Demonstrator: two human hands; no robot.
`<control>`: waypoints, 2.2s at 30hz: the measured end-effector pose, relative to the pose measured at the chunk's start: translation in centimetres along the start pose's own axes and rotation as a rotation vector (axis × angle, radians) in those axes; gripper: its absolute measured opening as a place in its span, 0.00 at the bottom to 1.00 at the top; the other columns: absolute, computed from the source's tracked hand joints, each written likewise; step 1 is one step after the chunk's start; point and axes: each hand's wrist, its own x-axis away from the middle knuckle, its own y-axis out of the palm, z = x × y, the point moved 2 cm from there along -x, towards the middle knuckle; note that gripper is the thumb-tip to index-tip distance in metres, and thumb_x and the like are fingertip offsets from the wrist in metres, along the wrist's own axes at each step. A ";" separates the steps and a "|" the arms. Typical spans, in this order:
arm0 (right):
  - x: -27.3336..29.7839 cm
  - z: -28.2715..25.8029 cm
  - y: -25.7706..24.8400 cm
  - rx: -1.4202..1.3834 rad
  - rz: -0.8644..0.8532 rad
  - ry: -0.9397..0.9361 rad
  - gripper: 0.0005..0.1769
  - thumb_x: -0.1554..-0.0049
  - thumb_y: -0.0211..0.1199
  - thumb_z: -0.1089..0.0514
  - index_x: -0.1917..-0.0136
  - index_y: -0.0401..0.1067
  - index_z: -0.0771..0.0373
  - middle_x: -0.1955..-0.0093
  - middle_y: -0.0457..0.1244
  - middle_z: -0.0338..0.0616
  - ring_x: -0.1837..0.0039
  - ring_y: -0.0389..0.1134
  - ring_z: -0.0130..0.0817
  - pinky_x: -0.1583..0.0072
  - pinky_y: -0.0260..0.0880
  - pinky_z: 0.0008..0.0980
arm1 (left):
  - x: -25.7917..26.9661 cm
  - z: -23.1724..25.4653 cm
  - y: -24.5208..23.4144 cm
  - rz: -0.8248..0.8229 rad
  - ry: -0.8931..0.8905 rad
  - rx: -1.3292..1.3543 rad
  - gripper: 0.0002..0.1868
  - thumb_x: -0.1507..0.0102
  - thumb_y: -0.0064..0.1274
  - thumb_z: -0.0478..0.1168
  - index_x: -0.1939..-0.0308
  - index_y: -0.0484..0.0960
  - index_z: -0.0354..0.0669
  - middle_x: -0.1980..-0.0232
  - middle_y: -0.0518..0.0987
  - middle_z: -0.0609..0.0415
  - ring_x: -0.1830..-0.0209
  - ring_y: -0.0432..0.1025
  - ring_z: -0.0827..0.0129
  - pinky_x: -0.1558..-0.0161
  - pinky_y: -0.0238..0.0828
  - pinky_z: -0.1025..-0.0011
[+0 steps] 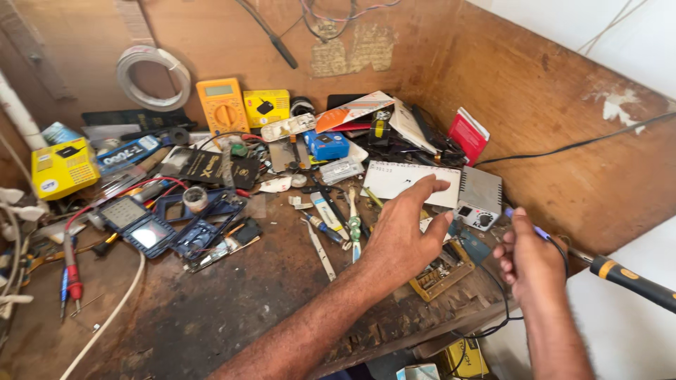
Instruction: The person uses a desoldering tool to remove components from a small electronic device on a cluttered workbench. They then pick up a remote control and press several buttons while holding the device.
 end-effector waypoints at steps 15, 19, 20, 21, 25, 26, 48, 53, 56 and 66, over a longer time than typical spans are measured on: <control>16.8 -7.0 14.6 -0.138 -0.567 -0.307 0.14 0.36 0.60 0.49 0.56 0.71 0.61 0.68 0.63 0.35 0.72 0.60 0.23 0.73 0.56 0.25 | 0.4 -0.3 -7.5 0.301 0.051 -0.069 0.20 0.37 0.52 0.34 0.40 0.78 0.36 0.42 0.82 0.39 0.39 0.76 0.46 0.37 0.71 0.58; 19.7 -5.6 20.8 -0.101 -0.674 -0.520 0.12 0.37 0.61 0.51 0.57 0.73 0.62 0.69 0.65 0.35 0.71 0.61 0.21 0.72 0.57 0.25 | 2.9 -1.7 -13.1 0.424 0.044 -0.275 0.20 0.37 0.52 0.33 0.40 0.78 0.36 0.42 0.81 0.39 0.40 0.75 0.45 0.39 0.71 0.57; 20.3 -5.0 22.1 -0.034 -0.674 -0.554 0.12 0.37 0.61 0.52 0.57 0.73 0.62 0.69 0.66 0.36 0.71 0.61 0.22 0.71 0.57 0.26 | 3.7 -2.1 -14.9 0.445 0.052 -0.353 0.21 0.38 0.54 0.33 0.41 0.78 0.36 0.42 0.81 0.38 0.39 0.75 0.44 0.39 0.70 0.56; 20.7 -4.4 23.3 0.031 -0.669 -0.588 0.11 0.38 0.62 0.52 0.56 0.74 0.62 0.69 0.67 0.36 0.71 0.61 0.23 0.70 0.57 0.27 | 4.5 -2.4 -16.6 0.463 0.042 -0.419 0.21 0.39 0.54 0.32 0.41 0.78 0.36 0.42 0.81 0.39 0.39 0.75 0.44 0.38 0.70 0.56; 22.8 -1.8 25.9 0.027 -0.639 -1.127 0.09 0.39 0.66 0.56 0.54 0.74 0.65 0.63 0.69 0.38 0.63 0.68 0.24 0.61 0.66 0.27 | 8.1 -2.8 -22.8 0.535 -0.024 -0.659 0.16 0.40 0.56 0.31 0.48 0.81 0.37 0.49 0.82 0.41 0.44 0.75 0.46 0.42 0.69 0.56; 23.0 -1.1 26.4 0.055 -0.646 -1.120 0.09 0.40 0.67 0.56 0.55 0.74 0.65 0.63 0.68 0.40 0.64 0.68 0.26 0.62 0.66 0.29 | 9.1 -2.7 -24.0 0.541 -0.059 -0.701 0.15 0.40 0.55 0.31 0.49 0.82 0.37 0.51 0.82 0.42 0.46 0.74 0.46 0.44 0.69 0.55; 24.1 -0.4 26.8 0.400 -0.844 -1.466 0.13 0.50 0.68 0.61 0.50 0.78 0.63 0.47 0.70 0.45 0.37 0.62 0.47 0.34 0.58 0.46 | 16.3 -3.6 -22.8 0.411 -0.202 -0.961 0.21 0.40 0.56 0.35 0.43 0.74 0.34 0.53 0.80 0.42 0.50 0.71 0.48 0.48 0.65 0.53; 24.0 -0.4 26.6 0.443 -0.843 -1.418 0.12 0.50 0.66 0.62 0.50 0.79 0.63 0.50 0.70 0.45 0.39 0.62 0.46 0.36 0.60 0.44 | 16.4 -3.1 -22.6 0.347 -0.231 -0.911 0.26 0.41 0.61 0.38 0.41 0.72 0.32 0.54 0.79 0.39 0.51 0.70 0.47 0.48 0.64 0.53; 24.1 -0.3 26.4 0.436 -0.829 -1.399 0.10 0.50 0.65 0.62 0.52 0.79 0.63 0.53 0.69 0.46 0.42 0.63 0.46 0.38 0.62 0.43 | 16.4 -2.8 -22.6 0.300 -0.249 -0.890 0.27 0.41 0.62 0.39 0.41 0.72 0.33 0.54 0.79 0.40 0.50 0.70 0.47 0.47 0.64 0.53; 23.3 0.0 26.6 0.362 -0.797 -1.397 0.05 0.47 0.64 0.62 0.59 0.77 0.66 0.58 0.69 0.46 0.49 0.66 0.44 0.46 0.66 0.43 | 16.5 -2.3 -22.5 0.235 -0.227 -0.833 0.28 0.41 0.63 0.40 0.40 0.71 0.33 0.53 0.80 0.40 0.50 0.71 0.47 0.47 0.65 0.53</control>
